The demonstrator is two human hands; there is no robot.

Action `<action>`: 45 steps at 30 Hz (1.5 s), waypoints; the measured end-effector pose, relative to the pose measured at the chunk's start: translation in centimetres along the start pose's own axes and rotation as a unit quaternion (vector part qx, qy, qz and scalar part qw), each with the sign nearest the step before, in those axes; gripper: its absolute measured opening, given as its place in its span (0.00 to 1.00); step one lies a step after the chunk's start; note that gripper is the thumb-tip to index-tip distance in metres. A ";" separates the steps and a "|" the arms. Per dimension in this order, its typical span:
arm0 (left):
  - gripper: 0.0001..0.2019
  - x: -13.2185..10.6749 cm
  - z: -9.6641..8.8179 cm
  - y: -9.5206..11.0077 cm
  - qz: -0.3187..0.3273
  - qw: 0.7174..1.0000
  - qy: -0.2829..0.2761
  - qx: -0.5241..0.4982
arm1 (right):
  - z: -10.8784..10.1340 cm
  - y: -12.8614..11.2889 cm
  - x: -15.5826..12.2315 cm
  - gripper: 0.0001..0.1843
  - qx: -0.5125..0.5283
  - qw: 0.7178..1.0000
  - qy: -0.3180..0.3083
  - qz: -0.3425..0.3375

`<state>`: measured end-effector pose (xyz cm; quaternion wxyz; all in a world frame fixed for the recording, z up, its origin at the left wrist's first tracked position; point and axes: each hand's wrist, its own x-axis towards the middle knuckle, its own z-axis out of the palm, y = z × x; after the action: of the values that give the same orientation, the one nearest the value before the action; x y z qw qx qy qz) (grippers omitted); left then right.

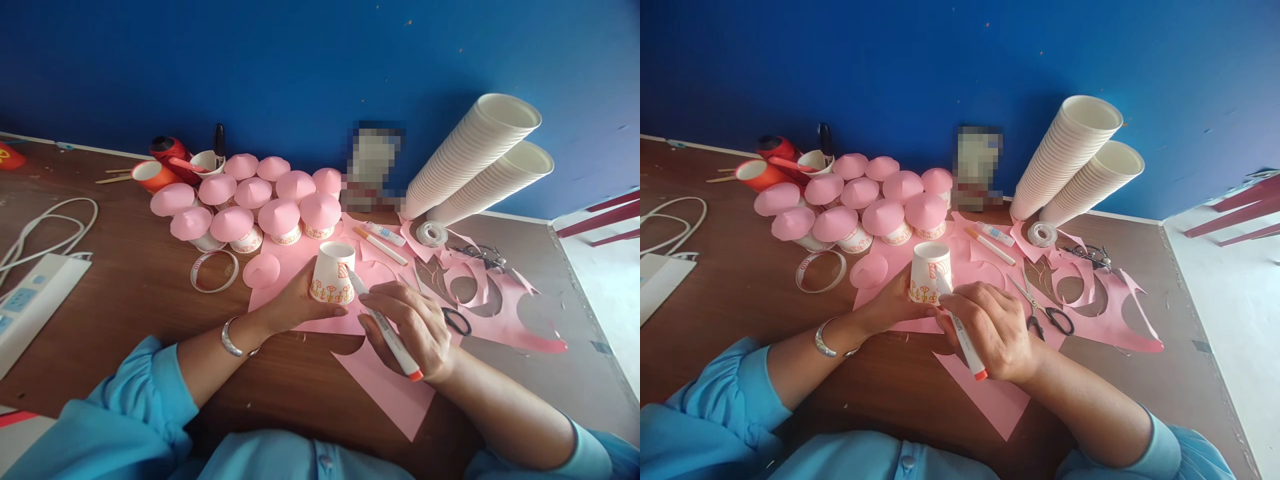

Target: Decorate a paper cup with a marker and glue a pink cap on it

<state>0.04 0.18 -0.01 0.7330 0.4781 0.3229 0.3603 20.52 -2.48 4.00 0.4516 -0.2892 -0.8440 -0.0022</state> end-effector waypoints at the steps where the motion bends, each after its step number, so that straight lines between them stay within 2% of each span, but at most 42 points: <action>1: 0.34 0.0 0.0 0.0 -0.003 1.000 -0.004 -0.005 | 0.0 0.0 0.0 0.17 0.000 1.000 0.001 0.001; 12: 0.32 0.0 -0.1 -0.1 -0.012 1.000 -0.013 -0.021 | 0.2 0.0 0.0 0.10 -0.005 1.000 -0.003 -0.003; 23: 0.29 0.0 0.1 0.0 0.008 1.000 -0.004 -0.014 | 0.4 -0.1 -0.5 0.15 0.008 1.000 -0.017 -0.004; 29: 0.30 0.0 0.1 -0.1 0.004 1.000 0.004 -0.001 | 0.6 -0.1 -0.9 0.15 0.017 1.000 -0.021 -0.004; 37: 0.30 0.0 -0.4 -0.2 -0.011 1.000 -0.024 0.002 | -0.1 -0.1 0.1 0.11 -0.012 1.000 0.007 -0.003; 45: 0.30 -0.2 -0.6 -0.4 -0.021 0.999 -0.022 0.009 | -0.1 0.2 0.1 0.11 -0.016 1.000 -0.001 -0.005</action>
<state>-0.45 0.18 -0.52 0.7431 0.4855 0.3201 0.3312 20.68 -2.28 4.03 0.4461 -0.2922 -0.8458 -0.0179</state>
